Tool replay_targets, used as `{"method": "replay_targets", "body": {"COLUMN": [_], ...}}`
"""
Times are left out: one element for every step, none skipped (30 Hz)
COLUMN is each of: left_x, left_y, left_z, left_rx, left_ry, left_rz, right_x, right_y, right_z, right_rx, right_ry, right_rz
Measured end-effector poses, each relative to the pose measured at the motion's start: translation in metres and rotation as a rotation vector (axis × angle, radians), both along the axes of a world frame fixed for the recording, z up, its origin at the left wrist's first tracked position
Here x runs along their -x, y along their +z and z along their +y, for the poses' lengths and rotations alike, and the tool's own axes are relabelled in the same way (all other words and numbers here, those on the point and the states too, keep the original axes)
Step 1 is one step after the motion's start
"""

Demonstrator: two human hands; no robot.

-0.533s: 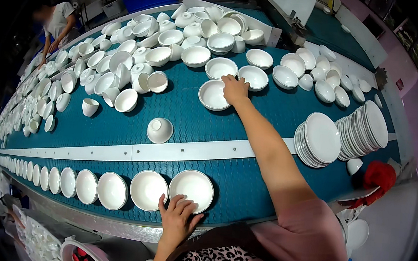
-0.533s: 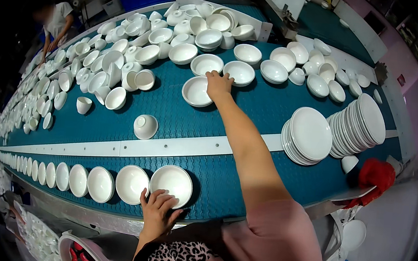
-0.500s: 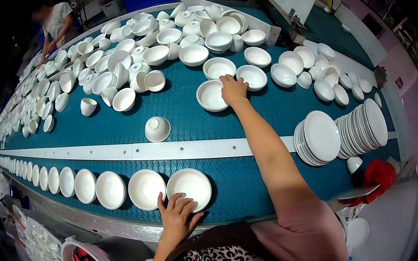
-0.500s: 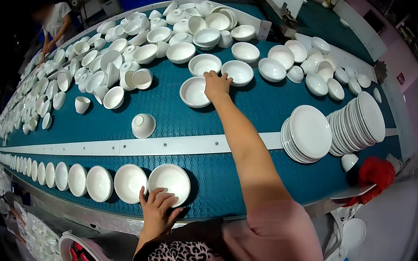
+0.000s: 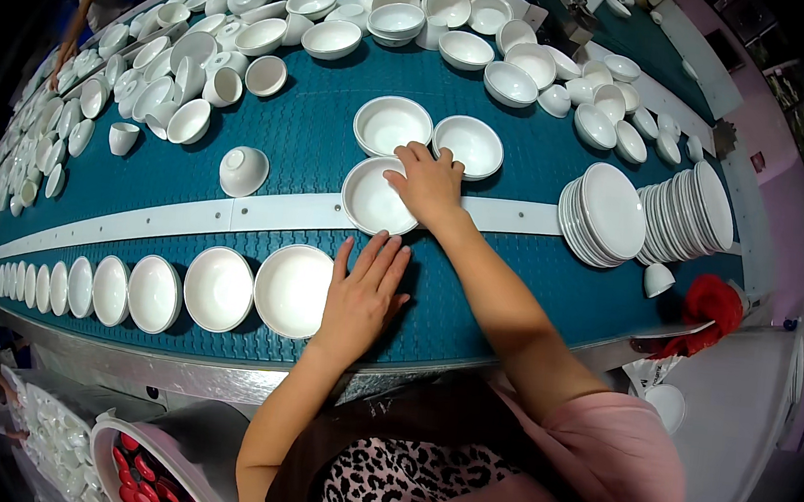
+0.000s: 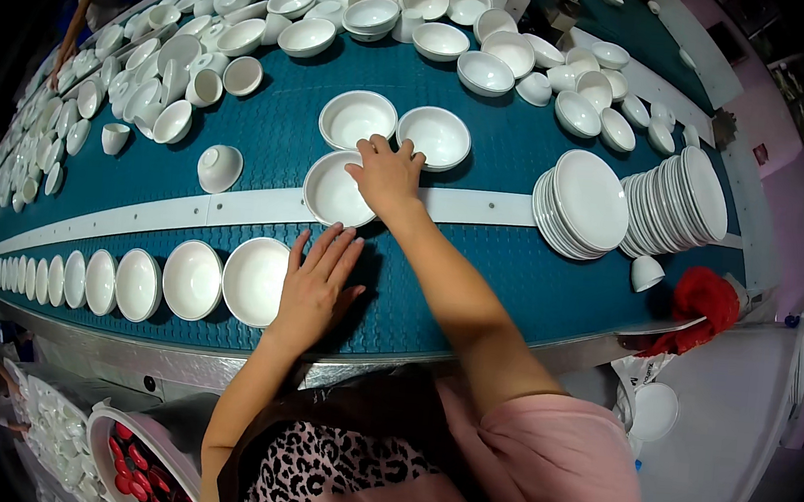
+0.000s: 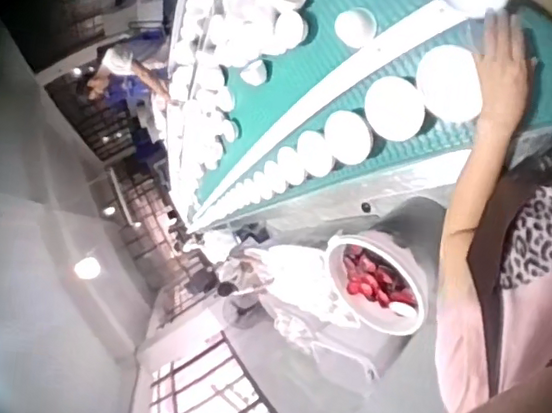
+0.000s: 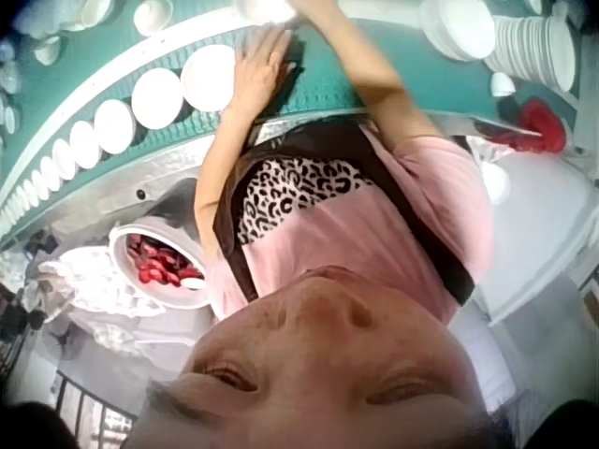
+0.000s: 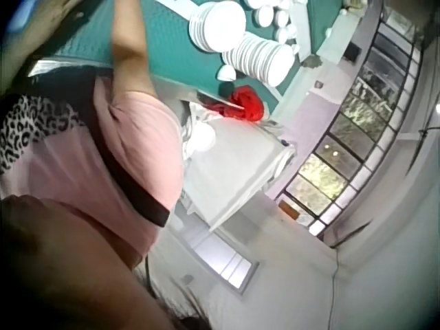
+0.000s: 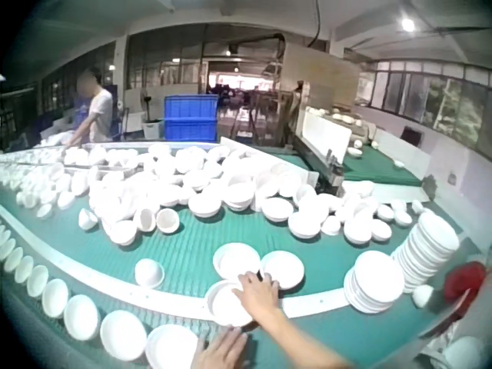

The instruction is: The person sorts white ceramic bowls and plates on a conveyor belt by hand, placing the bowls into large white bins and stacking the plates on the belt.

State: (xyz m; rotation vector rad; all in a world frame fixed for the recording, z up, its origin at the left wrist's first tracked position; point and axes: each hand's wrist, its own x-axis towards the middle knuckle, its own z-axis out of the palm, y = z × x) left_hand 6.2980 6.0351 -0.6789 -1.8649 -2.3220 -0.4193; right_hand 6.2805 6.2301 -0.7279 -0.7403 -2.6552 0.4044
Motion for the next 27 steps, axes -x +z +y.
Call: {"method": "replay_targets", "body": {"left_x": [0.0, 0.002, 0.0, -0.004, -0.008, -0.012, -0.015, -0.021, -0.029, -0.034, -0.04, -0.045, -0.05, -0.054, -0.059, -0.063, -0.066, -0.069, -0.071, -0.072, -0.072, -0.072, -0.073, -0.076, -0.081, -0.086, -0.092], "left_y": [-0.006, -0.015, -0.016, -0.017, -0.017, -0.016, -0.013, -0.012, -0.011, -0.015, -0.016, -0.017, -0.014, -0.015, -0.016, -0.017, -0.019, -0.019, -0.019, -0.02, -0.02, -0.022, -0.024, -0.023, -0.024, -0.029, -0.038], "left_z": [0.002, 0.001, 0.002, 0.0, -0.002, -0.002, -0.008, -0.012, -0.018, -0.027, -0.032, -0.038, -0.042, -0.046, -0.05, -0.053, -0.05, -0.047, -0.044, -0.042, -0.042, -0.043, -0.043, -0.036, -0.028, -0.019, -0.01], "left_rx": [0.001, 0.054, 0.109, 0.101, 0.103, 0.086, 0.076, -0.008, -0.019, -0.019, -0.036, -0.034, -0.031, -0.074, -0.097, -0.108, -0.111, -0.113, -0.106, -0.104, -0.1, -0.103, -0.103, -0.116, -0.123, -0.146, -0.167], "left_ry": [0.012, 0.07, 0.13, 0.15, 0.174, 0.145, 0.132, 0.13, 0.135, 0.143, 0.146, 0.166, 0.206, 0.244, 0.281, 0.3, 0.314, 0.328, 0.344, 0.353, 0.367, 0.375, 0.384, 0.398, 0.412, 0.394, 0.376], "left_rz": [-0.012, 0.032, 0.075, 0.062, 0.049, -0.004, -0.052, -0.074, -0.088, -0.096, -0.11, -0.109, -0.154, -0.153, -0.158, -0.149, -0.132, -0.124, -0.115, -0.131, -0.139, -0.141, -0.138, -0.104, -0.073, -0.042, -0.016], "right_x": [-0.006, -0.012, -0.017, -0.026, -0.039, -0.053, -0.066, -0.08, -0.099, -0.118, -0.139, -0.16, -0.181, -0.198, -0.213, -0.225, -0.238, -0.245, -0.249, -0.248, -0.241, -0.231, -0.213, -0.194, -0.173, -0.152, -0.13], "right_y": [-0.003, -0.006, -0.008, -0.01, -0.01, -0.008, -0.005, -0.006, -0.008, -0.012, -0.012, -0.016, -0.02, -0.017, -0.018, -0.017, -0.026, -0.031, -0.034, -0.032, -0.026, -0.02, -0.013, -0.018, -0.022, -0.027, -0.028], "right_z": [-0.003, -0.006, -0.008, -0.009, -0.009, -0.007, -0.008, -0.006, -0.001, 0.0, 0.003, 0.004, 0.0, -0.006, -0.013, -0.018, -0.019, -0.015, -0.01, 0.0, 0.012, 0.026, 0.045, 0.067, 0.086, 0.112, 0.131], "right_rx": [0.001, -0.009, -0.017, -0.015, -0.041, -0.067, -0.117, -0.144, -0.109, -0.104, -0.093, -0.07, -0.114, -0.106, -0.087, -0.071, -0.03, -0.016, 0.006, -0.004, 0.107, 0.222, 0.135, 0.173, 0.306, 0.182, 0.112], "right_ry": [0.012, 0.028, 0.047, 0.069, 0.075, 0.082, 0.109, 0.135, 0.157, 0.179, 0.225, 0.263, 0.279, 0.305, 0.317, 0.343, 0.356, 0.413, 0.471, 0.461, 0.469, 0.479, 0.463, 0.444, 0.375, 0.37, 0.337], "right_rz": [-0.012, 0.049, 0.11, 0.099, 0.104, 0.121, 0.09, 0.129, 0.125, 0.108, 0.084, 0.07, 0.076, 0.069, 0.073, 0.05, 0.004, 0.051, 0.098, 0.097, 0.203, 0.311, 0.403, 0.475, 0.429, 0.428, 0.43]}}
